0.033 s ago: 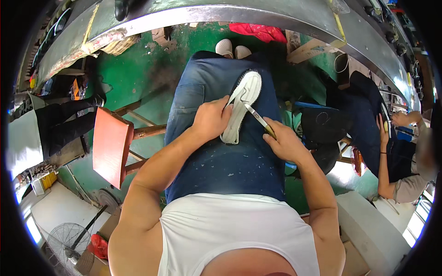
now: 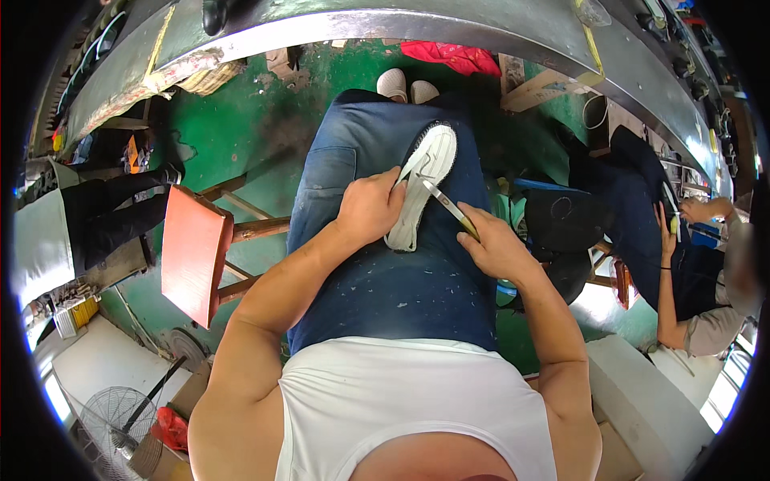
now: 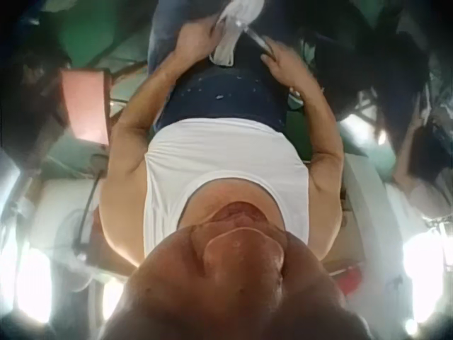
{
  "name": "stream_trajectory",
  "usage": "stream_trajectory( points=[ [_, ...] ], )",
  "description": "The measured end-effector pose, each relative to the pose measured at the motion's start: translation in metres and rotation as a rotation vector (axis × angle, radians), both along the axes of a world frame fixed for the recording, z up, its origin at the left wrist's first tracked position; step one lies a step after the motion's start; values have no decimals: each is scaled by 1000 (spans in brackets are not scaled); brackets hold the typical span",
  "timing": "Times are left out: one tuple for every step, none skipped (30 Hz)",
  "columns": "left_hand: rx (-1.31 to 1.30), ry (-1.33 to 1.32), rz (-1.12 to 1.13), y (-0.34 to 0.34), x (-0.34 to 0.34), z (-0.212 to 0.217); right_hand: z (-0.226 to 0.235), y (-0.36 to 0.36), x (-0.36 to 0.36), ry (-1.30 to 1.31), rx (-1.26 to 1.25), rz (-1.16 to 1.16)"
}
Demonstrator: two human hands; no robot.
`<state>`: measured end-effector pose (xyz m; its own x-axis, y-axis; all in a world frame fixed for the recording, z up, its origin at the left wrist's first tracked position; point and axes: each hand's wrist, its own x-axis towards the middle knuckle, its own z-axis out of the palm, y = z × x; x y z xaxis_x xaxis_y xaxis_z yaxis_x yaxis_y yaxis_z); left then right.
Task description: Using a lasting pincer to pull shoe uppers over a last and secure them to the insole.
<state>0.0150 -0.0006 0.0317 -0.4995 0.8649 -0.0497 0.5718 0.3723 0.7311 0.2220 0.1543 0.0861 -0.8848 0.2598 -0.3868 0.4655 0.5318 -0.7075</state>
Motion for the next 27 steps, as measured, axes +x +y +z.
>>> stream_trajectory(
  points=[
    [-21, 24, -11, 3, 0, 2, -3, 0, -2, 1, 1, 3],
    [-18, 25, -9, 4, 1, 3, -9, 1, -4, 78, 87, 17],
    [-8, 51, -16, 5, 2, 4, -12, 2, -7, 154, 172, 29],
    [0, 77, -18, 5, 3, 5, -6, 4, -14, 157, 173, 35],
    [-1, 79, -17, 4, 6, 7, 8, 7, -23, -10, 182, 87],
    [43, 109, -31, 4, 9, 9, 22, 12, -33, -176, 190, 138],
    [84, 141, -46, 4, 10, 12, 38, 21, -49, -173, 188, 137],
    [-13, 93, -73, 3, 7, 17, 54, 33, -67, -373, 41, 206],
    [-11, 93, -80, 3, 5, 8, 61, 42, -80, -571, -106, 273],
    [122, -95, 70, 3, 5, -14, 50, 50, -77, -448, -18, 323],
    [248, -283, 227, 2, 7, -41, 54, 50, -88, -512, 36, 364],
    [241, -597, 295, 1, 11, -73, 47, 47, -92, -467, 74, 392],
    [208, -1008, 354, 6, 16, -77, 36, 46, -91, -425, 109, 413],
    [184, -1359, 348, 7, 11, -66, 27, 44, -88, -429, 107, 408],
    [152, -1710, 337, 7, 6, -54, 18, 41, -82, -366, 98, 343],
    [152, -1710, 346, 3, 4, -51, 11, 34, -78, -300, 85, 288],
    [198, -1717, 325, 1, 2, -49, 5, 29, -76, -301, 83, 292],
    [243, -1723, 304, 1, 1, -48, -1, 24, -73, -286, 22, 209],
    [243, -1723, 306, 3, 0, -48, -7, 19, -70, -269, -35, 124],
    [256, -1620, 294, 6, 0, -49, -14, 11, -67, -187, -57, 76],
    [266, -1518, 282, 8, 0, -49, -18, 2, -64, -187, -74, 2],
    [236, -1430, 284, 11, -1, -51, -26, -11, -59, -156, -88, -97],
    [233, -1429, 283, 13, 0, -53, -38, -21, -55, -122, -102, -195],
    [222, -1344, 303, 16, 3, -57, -50, -29, -52, -121, -105, -197],
    [212, -1258, 323, 20, 5, -56, -57, -35, -51, -94, -199, -275],
    [211, -1298, 351, 24, 6, -55, -63, -37, -50, -66, -293, -352],
    [210, -1297, 352, 27, 7, -55, -66, -34, -45, -65, -294, -352]
  ],
)
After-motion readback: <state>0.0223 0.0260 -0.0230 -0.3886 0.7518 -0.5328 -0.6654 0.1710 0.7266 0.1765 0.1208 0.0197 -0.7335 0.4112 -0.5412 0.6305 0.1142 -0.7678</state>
